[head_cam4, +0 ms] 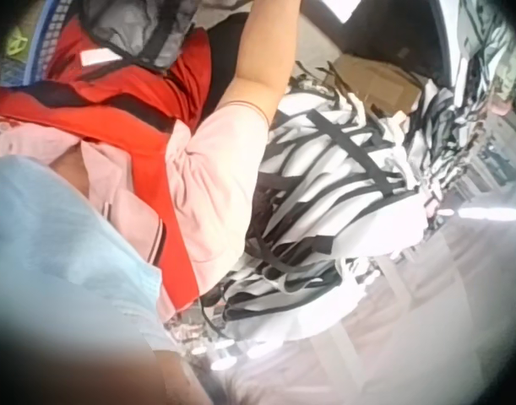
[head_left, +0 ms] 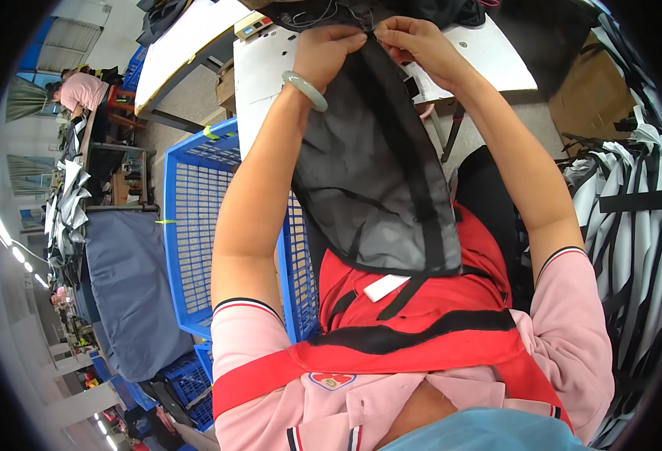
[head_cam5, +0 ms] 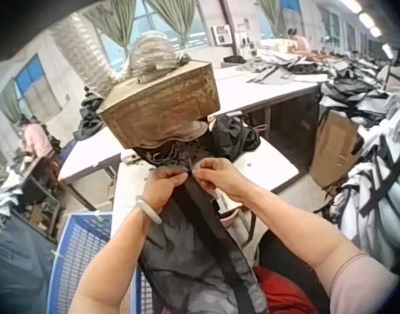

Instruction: Assembling and sewing components of a backpack using an industrial sewing machine.

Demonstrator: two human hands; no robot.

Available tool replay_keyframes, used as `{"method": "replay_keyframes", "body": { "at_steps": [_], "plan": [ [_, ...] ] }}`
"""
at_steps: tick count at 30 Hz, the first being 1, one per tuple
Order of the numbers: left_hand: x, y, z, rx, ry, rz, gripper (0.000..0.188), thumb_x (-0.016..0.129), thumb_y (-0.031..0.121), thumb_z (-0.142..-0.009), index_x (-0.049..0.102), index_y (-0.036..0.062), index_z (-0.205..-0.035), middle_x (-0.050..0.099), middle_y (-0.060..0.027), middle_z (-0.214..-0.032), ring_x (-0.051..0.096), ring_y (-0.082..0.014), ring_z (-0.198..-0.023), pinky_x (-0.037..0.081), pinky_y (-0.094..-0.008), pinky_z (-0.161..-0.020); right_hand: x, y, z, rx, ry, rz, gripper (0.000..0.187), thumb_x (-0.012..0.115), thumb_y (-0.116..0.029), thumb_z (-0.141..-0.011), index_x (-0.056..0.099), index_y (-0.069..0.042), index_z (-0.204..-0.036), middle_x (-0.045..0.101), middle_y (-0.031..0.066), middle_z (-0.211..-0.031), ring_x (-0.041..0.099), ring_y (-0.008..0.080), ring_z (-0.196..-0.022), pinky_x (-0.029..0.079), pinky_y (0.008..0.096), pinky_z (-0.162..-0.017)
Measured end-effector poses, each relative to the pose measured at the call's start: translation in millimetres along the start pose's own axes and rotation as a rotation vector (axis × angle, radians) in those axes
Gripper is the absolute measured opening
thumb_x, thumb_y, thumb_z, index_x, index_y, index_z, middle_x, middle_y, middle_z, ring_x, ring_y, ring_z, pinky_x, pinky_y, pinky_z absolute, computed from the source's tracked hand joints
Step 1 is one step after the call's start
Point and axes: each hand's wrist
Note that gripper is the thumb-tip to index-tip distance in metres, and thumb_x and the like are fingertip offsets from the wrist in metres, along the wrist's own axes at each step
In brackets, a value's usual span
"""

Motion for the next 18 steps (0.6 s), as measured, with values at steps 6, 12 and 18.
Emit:
{"method": "replay_keyframes", "body": {
  "at_steps": [6,12,18],
  "plan": [
    [1,-1,-6,0.018,0.03,0.016,0.022,0.067,0.009,-0.084,0.069,-0.0024,-0.103,0.068,-0.0057,-0.094,0.061,-0.0125,-0.087,0.045,-0.0237,-0.084,-9,14,-9,0.036,0.057,-0.083,0.018,0.061,-0.025,-0.093,0.062,-0.008,-0.097,0.055,-0.0057,-0.078,0.05,0.003,-0.068,0.042,0.0179,-0.066],
    [3,-9,-2,0.008,0.014,0.072,0.027,0.069,0.011,-0.084,0.067,-0.0041,-0.106,0.068,-0.0055,-0.096,0.06,-0.0124,-0.09,0.044,-0.0235,-0.086,-28,25,-4,0.027,0.143,-0.154,0.019,0.06,-0.024,-0.093,0.063,-0.008,-0.102,0.06,-0.0032,-0.087,0.054,0.0053,-0.077,0.045,0.0209,-0.071],
    [-5,-3,21,-0.06,-0.003,0.117,0.028,0.07,0.013,-0.085,0.067,-0.0038,-0.107,0.068,-0.0051,-0.097,0.06,-0.0116,-0.09,0.044,-0.023,-0.086,-22,22,58,0.141,-0.006,0.142,0.046,0.061,-0.027,-0.092,0.05,-0.004,-0.13,0.063,0.0045,-0.108,0.057,0.0105,-0.089,0.046,0.0249,-0.078]
  ]
}}
Point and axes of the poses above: each hand's wrist, its own z-axis away from the middle knuckle, its own x-axis out of the palm, y = z × x
